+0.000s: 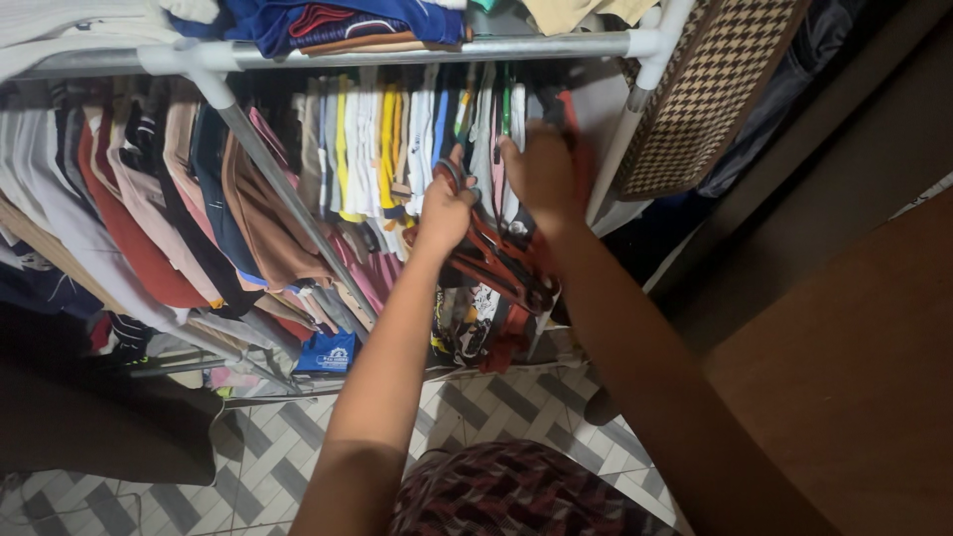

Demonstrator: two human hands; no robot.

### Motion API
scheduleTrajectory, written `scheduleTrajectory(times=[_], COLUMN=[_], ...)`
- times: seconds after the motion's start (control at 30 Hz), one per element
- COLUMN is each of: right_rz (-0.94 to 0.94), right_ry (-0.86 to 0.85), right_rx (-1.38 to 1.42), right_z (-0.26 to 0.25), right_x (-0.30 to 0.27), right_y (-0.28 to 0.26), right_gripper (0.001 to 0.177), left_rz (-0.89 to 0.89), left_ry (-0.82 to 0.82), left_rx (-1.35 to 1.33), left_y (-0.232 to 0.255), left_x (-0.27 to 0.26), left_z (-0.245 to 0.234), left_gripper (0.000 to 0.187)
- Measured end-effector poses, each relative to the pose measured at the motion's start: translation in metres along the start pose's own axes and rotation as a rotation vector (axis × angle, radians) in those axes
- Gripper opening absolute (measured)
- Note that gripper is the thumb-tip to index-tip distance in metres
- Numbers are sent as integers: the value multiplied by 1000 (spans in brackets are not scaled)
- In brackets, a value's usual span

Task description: The person places a pink garment onto a hanger, hangs the garment on a rack in a closet, and then removes several empty hangers from the rack.

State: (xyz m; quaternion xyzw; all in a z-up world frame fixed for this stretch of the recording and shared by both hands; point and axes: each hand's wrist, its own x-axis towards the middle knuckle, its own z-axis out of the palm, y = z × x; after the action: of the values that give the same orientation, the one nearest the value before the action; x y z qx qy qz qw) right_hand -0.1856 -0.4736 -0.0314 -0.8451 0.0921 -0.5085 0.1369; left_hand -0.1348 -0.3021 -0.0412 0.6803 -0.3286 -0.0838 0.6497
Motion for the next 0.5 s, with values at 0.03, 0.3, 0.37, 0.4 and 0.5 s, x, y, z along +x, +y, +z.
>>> scheduleTrajectory(times=[0.03, 0.3, 0.37, 0.4, 0.5], right_rz=[59, 1, 121, 183, 248], right_ry=[-9, -43, -230, -338, -480], right_rx=[-25, -252, -301, -321, -352], right_z=[2, -2, -5, -8, -15], right_x=[3, 41, 55, 62, 73], right_y=[-6, 1, 6, 7, 4], right_gripper=[39, 29, 26, 25, 23], left_rz=[2, 16, -1, -14, 8], left_ry=[-1, -21, -23, -28, -38], left_rx=[1, -5, 17, 40, -18], left_y=[-2, -7, -7, -7, -7], left_x=[0, -1, -3, -2, -1], left_z=[0, -6, -8, -9, -11], left_gripper=[76, 72, 72, 72, 73])
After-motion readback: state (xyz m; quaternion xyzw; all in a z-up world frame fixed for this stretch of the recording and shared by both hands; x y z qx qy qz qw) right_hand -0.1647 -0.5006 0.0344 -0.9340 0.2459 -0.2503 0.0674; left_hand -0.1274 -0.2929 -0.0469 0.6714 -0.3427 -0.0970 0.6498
